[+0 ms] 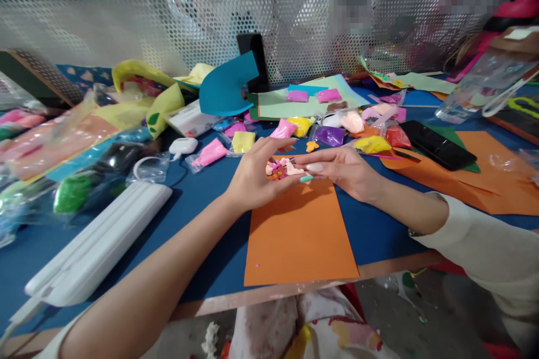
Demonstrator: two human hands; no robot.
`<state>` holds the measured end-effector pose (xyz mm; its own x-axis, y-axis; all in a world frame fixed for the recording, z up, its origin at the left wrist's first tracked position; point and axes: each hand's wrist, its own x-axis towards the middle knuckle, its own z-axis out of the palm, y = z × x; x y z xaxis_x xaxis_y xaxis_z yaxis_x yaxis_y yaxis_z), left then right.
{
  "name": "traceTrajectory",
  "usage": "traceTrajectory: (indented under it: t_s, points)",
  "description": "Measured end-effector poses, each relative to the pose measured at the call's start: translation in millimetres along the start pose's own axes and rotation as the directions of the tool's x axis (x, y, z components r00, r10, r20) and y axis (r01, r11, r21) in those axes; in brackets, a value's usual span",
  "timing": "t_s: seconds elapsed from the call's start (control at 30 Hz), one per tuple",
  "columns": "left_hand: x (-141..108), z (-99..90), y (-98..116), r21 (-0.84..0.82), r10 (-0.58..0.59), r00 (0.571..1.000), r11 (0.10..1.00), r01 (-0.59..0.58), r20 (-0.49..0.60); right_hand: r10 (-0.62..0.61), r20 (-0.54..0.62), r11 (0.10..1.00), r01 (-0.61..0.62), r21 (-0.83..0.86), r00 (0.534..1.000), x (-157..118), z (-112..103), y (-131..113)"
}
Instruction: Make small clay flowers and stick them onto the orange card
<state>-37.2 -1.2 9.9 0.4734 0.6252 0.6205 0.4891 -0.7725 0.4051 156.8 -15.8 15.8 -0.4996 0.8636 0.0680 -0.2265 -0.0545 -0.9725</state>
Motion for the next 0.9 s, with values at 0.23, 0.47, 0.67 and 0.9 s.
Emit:
traceTrajectory:
  t_s: [0.23, 0.47, 0.67, 0.9]
  points:
    - [0.8, -2.3, -2.0, 0.016, 0.004, 1.0, 1.0, -0.003, -0.028, -0.051, -0.057, 0.998, 0.053, 0.032, 0.997, 0.6, -1.8, -3.8]
    - [0.0, -0.5, -1.6, 0.032, -0.001, 0.999, 0.999, 0.002, -0.034, -0.094, -0.012, 0.996, 0.094, -0.004, 0.995, 1.1, -5.4, -4.4]
    - [-4.4, 6.3, 4.4, 0.039, 0.054, 0.998, 0.998, -0.053, -0.012, 0.138, 0.209, 0.985, -0.111, -0.134, 0.968, -4.8, 4.7, 7.8]
    - [-6.9, 13.9, 13.3, 0.407, 0.262, 0.963, 0.874, -0.266, 0.066, 0.144, 0.159, 0.978, -0.165, 0.125, 0.977, -5.3, 9.8, 6.2]
